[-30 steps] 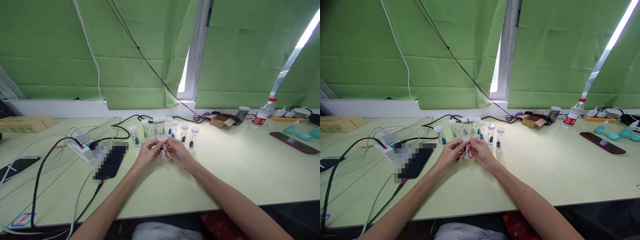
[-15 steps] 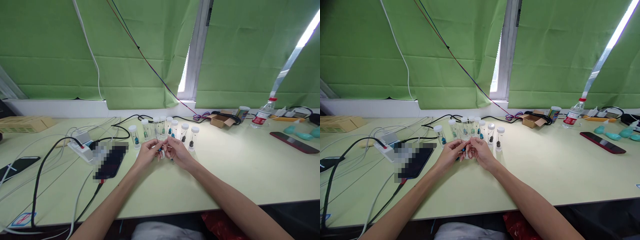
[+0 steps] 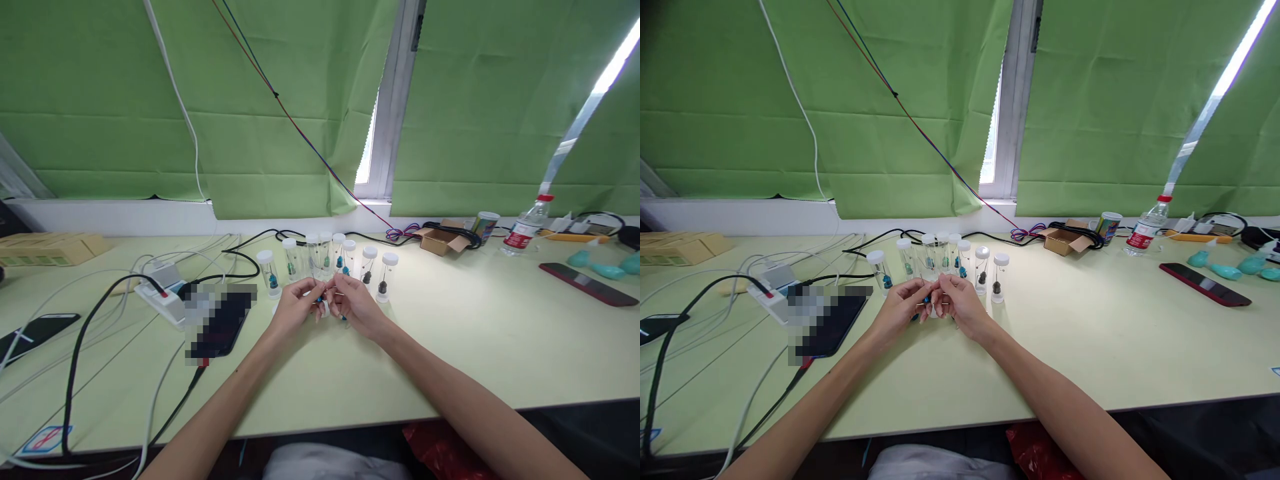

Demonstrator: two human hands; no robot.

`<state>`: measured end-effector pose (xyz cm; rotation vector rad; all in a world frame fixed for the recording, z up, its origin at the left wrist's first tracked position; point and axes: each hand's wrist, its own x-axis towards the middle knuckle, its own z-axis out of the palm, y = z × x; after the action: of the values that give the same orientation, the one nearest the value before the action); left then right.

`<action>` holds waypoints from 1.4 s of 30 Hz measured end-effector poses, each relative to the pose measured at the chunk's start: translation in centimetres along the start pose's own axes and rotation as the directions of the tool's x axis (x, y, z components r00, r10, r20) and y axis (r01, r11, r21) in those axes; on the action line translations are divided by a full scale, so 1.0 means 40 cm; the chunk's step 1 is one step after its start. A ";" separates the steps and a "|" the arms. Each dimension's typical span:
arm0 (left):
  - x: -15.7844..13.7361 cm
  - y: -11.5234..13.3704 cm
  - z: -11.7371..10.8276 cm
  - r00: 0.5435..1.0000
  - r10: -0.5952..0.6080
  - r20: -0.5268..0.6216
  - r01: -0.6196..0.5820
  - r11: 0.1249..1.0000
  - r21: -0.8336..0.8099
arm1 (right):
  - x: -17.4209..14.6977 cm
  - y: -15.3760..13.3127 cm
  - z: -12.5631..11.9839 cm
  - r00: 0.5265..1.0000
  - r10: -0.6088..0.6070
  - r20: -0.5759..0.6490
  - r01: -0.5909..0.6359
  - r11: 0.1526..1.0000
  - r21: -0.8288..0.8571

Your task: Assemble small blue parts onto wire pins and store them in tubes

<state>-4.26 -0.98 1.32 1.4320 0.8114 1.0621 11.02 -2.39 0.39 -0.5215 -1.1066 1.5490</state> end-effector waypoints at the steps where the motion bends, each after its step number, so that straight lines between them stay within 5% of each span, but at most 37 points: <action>1: 0.000 0.001 0.001 1.000 -0.002 -0.001 0.002 1.000 0.002 | 0.000 0.000 0.000 1.000 0.001 -0.001 -0.001 1.000 -0.004; 42: 0.002 -0.007 -0.003 1.000 0.006 0.012 -0.006 0.999 0.039 | 0.003 0.003 -0.003 1.000 -0.013 -0.002 0.013 0.999 -0.039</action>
<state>-4.31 -0.83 1.07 1.4734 0.8235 1.0462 11.02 -2.24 0.27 -0.5412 -1.1386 1.5181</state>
